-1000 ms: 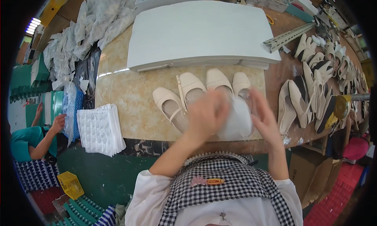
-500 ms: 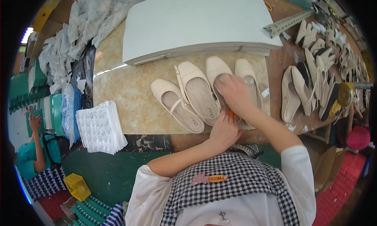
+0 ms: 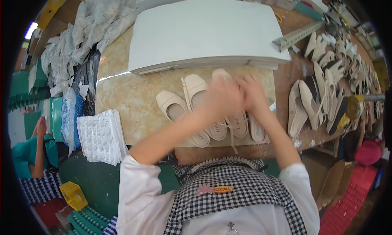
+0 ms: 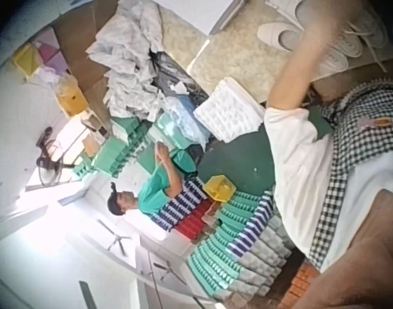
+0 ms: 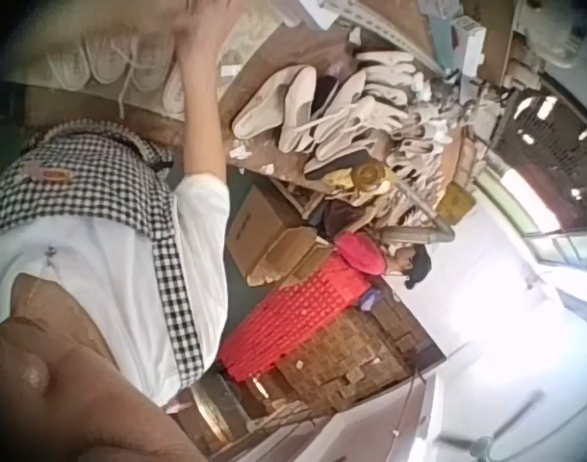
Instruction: Wiping shoes clean and packing them into protective bags.
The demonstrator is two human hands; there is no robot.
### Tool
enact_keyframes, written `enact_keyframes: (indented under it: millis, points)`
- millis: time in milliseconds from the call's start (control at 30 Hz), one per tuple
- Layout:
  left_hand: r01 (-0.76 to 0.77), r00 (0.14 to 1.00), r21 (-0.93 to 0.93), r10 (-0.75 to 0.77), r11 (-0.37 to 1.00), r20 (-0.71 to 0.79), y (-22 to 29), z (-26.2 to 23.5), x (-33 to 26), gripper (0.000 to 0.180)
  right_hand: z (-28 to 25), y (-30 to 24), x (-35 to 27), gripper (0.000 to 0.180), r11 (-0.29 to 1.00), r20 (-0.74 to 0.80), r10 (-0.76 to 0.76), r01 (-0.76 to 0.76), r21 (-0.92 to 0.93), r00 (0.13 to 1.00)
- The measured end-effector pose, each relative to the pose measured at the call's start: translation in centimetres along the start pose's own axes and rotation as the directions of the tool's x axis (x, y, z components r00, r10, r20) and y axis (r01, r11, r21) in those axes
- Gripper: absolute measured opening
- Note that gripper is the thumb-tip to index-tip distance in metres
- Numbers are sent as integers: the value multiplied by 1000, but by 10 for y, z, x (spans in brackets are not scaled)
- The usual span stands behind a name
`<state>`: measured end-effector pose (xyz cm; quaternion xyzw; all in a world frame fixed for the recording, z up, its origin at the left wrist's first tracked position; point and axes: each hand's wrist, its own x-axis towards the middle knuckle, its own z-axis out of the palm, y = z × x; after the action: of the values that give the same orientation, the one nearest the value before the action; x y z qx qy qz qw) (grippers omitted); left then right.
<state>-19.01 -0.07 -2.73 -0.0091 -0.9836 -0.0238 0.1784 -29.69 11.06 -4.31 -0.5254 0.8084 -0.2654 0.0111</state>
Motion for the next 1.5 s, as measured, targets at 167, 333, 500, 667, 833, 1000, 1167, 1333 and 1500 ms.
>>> enact_keyframes:
  millis: [167,333,500,667,833,1000,1167,1333,1500]
  points:
    - [402,866,176,-311,898,-393,-183,27,59,46,-43,-26,-49,35,975,23,65,-69,212,998]
    - [389,913,-136,-401,911,-77,-129,-3,65,28,-56,-19,-73,51,742,-93,325,-192,643,941]
    - [-176,900,-446,-39,877,-433,29,-60,-1,10,-73,-33,-63,54,-659,640,346,-307,686,686]
    - [-65,898,-687,-258,724,-357,19,-88,-44,15,-50,-72,-54,54,-77,620,284,-627,775,731]
    - [451,525,-876,-845,171,106,0,-75,-60,17,-40,-91,-26,68,826,-91,-12,61,560,996]
    - [376,651,-908,-750,184,118,3,-26,-99,25,-19,-77,8,62,352,425,333,-529,772,842]
    - [445,891,-492,-428,748,153,76,-21,-131,38,42,-63,-17,34,967,229,-169,117,225,959]
    - [364,931,-416,-342,833,128,74,-13,-127,37,75,-83,19,29,934,186,-327,347,-88,927]
    - [331,943,-344,-316,879,100,76,-8,-125,38,45,-61,21,34,968,172,-177,140,206,969]
